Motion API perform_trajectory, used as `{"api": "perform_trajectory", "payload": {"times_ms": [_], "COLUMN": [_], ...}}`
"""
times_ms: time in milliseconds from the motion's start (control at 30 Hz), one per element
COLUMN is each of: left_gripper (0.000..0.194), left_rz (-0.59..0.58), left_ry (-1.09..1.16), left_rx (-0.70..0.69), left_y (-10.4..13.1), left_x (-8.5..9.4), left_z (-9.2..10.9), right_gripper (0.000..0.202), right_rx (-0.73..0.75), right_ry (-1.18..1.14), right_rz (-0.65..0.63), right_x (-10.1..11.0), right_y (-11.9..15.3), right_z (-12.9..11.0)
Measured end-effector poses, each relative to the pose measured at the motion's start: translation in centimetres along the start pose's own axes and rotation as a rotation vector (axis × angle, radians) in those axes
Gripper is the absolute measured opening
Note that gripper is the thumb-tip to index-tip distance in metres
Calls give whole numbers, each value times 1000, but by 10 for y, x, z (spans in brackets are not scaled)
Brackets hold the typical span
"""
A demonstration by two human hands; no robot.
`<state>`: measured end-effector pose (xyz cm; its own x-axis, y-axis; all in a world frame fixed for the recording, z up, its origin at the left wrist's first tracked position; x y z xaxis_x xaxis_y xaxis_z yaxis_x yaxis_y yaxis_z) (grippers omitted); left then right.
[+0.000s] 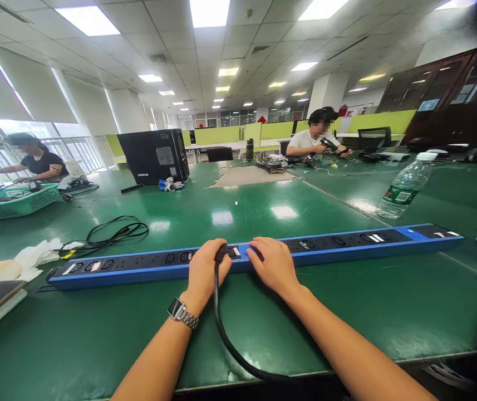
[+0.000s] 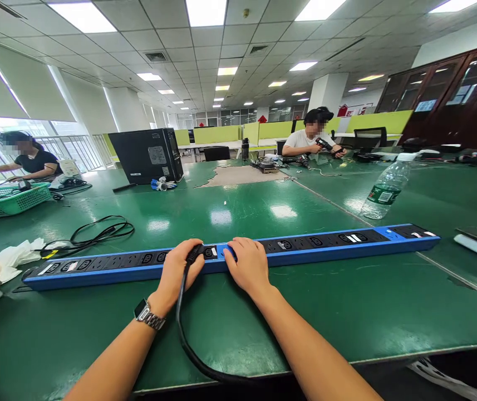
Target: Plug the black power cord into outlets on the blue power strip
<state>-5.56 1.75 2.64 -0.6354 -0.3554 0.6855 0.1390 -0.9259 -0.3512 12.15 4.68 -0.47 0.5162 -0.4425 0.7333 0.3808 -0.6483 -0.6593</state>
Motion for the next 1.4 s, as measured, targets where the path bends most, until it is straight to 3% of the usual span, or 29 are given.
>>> {"api": "perform_trajectory", "payload": {"times_ms": [133,267,433,600,867,1033,1167,1400], "left_gripper": [15,17,22,24,26,24,26,25], "left_rz": [90,124,57,90,93,74,100,85], "left_ry": [-131,-118,19,-88,67,-85,-268,-26], "left_rx": [76,78,-12,118,107,105,202,107], "left_y": [3,4,4,2,2,2,1,3], "left_x": [-4,-1,6,11,13,16,20,22], "left_z": [3,-3,-10,-13,-21,-8,-7,-20], "right_gripper": [29,29,30,30,29,29,29,28], "right_rx": [11,16,14,11,0,1,0,-14], "right_ry": [-5,-9,-11,-11,-11,-13,-14,-22], "right_rz": [-14,1,1,11,2,14,24,8], "right_x": [-1,0,2,2,1,1,2,1], "right_y": [0,1,0,1,1,2,2,2], "right_z": [0,1,0,0,1,1,1,1]}}
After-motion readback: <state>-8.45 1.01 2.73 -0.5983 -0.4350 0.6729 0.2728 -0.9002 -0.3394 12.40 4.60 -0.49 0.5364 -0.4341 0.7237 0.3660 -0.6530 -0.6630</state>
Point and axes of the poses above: each hand's wrist, its own y-axis away from the middle knuckle, its own x-axis out of the back of the hand, z = x × y, the point moved 4 cm from there along -y, towards the middle knuckle, and after that the axes turned 15 degrees about x, right-handed, at the moved point
